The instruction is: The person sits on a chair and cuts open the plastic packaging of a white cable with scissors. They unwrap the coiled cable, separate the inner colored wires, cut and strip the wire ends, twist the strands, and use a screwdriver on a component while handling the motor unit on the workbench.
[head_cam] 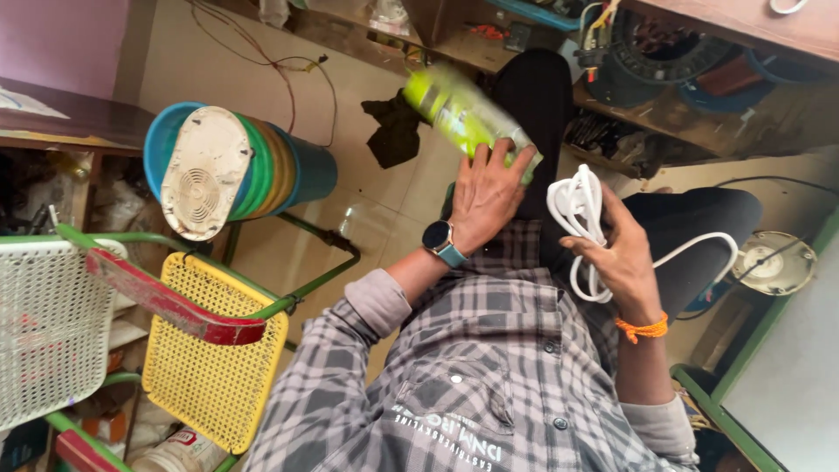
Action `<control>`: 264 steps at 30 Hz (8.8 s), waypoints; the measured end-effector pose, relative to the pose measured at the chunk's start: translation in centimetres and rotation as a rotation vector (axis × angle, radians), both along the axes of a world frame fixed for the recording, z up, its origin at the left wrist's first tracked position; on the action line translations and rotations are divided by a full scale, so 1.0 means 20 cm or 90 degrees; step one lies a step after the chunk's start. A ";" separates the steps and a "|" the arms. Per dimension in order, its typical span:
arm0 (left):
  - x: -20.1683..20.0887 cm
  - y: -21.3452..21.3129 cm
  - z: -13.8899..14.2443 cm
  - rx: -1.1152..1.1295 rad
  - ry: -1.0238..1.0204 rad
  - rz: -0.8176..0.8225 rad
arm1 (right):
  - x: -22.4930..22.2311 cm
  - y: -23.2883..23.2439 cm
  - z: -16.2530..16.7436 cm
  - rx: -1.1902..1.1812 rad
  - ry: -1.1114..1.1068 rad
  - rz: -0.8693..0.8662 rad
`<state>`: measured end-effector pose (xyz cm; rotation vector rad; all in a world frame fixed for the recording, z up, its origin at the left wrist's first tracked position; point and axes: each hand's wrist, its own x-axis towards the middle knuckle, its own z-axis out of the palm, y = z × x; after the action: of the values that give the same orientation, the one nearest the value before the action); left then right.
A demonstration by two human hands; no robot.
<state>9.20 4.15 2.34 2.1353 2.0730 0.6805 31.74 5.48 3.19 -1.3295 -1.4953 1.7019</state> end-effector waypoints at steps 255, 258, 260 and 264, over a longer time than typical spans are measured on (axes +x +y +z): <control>-0.21 -0.23 -0.12 0.067 -0.430 -0.123 | -0.26 -0.21 0.18 0.222 -0.257 0.289; -0.25 -0.18 -0.05 0.100 -0.455 -0.165 | -0.23 -0.16 0.27 0.296 -0.370 0.320; -0.30 -0.15 0.01 0.121 -0.470 -0.215 | -0.26 -0.16 0.32 0.369 -0.392 0.321; -0.46 -0.16 0.10 0.179 -0.517 -0.325 | -0.36 -0.17 0.42 0.396 -0.329 0.306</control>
<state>0.09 0.97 4.25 1.8895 1.0199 1.4812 24.57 2.08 11.66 -1.1535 -2.5409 0.9827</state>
